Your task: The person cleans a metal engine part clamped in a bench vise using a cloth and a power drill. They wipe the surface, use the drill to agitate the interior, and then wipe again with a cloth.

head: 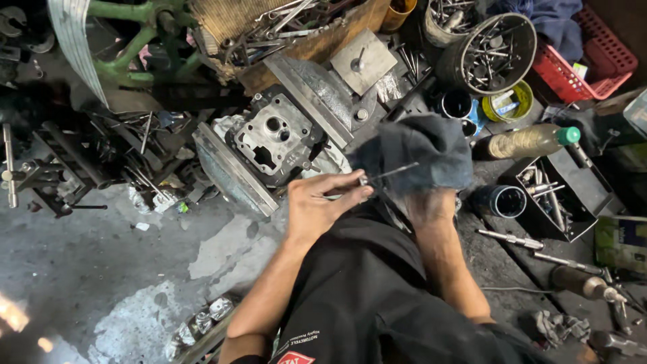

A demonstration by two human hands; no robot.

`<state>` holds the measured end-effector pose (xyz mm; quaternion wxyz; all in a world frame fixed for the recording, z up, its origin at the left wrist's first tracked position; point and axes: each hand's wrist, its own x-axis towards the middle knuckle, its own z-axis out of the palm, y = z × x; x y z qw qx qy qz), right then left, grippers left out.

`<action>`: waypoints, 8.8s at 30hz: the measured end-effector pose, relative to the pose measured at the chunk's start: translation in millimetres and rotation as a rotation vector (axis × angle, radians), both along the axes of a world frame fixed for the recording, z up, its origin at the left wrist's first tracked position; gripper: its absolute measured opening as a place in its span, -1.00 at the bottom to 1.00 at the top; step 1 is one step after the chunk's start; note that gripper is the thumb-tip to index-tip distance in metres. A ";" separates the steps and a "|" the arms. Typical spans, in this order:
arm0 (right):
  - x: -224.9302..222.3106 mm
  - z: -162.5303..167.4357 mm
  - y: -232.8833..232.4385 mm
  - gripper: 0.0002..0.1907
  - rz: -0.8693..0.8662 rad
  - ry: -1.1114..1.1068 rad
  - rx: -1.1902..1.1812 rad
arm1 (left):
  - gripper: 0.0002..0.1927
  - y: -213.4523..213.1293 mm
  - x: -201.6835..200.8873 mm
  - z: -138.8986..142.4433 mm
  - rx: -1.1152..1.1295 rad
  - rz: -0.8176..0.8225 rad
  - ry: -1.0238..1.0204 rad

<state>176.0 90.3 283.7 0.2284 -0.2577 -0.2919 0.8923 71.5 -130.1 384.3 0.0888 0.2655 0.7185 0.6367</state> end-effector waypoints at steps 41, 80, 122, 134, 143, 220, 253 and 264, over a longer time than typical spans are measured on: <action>-12.2 71.3 -10.1 -0.48 0.015 0.052 1.464 | -0.60 -8.0 -21.5 -19.3 0.048 -0.258 0.206; -6.7 -8.0 -53.7 0.02 -0.139 0.236 1.255 | -0.66 5.5 11.4 104.8 0.345 -0.040 0.638; -27.1 91.3 -82.1 -0.37 0.171 0.373 0.156 | -0.68 36.3 -19.6 77.8 0.514 0.023 0.619; -19.7 86.7 -75.4 -0.40 0.233 0.248 0.092 | -0.78 33.4 -29.3 76.3 0.515 -0.182 0.665; -22.4 72.8 -59.5 -0.67 0.372 0.411 -0.744 | -0.72 43.6 -20.0 65.9 0.590 -0.227 0.548; -59.2 87.0 32.9 -0.48 -0.019 -0.060 0.256 | -0.53 57.4 -62.8 121.9 0.133 -0.515 0.348; -9.4 86.1 78.6 -0.77 0.743 0.117 1.232 | -0.68 83.0 -114.9 56.9 -0.126 -1.116 0.197; -66.7 87.0 -16.1 -0.47 0.737 0.267 0.357 | -0.89 -11.1 -41.4 -18.5 -0.068 -0.495 -0.027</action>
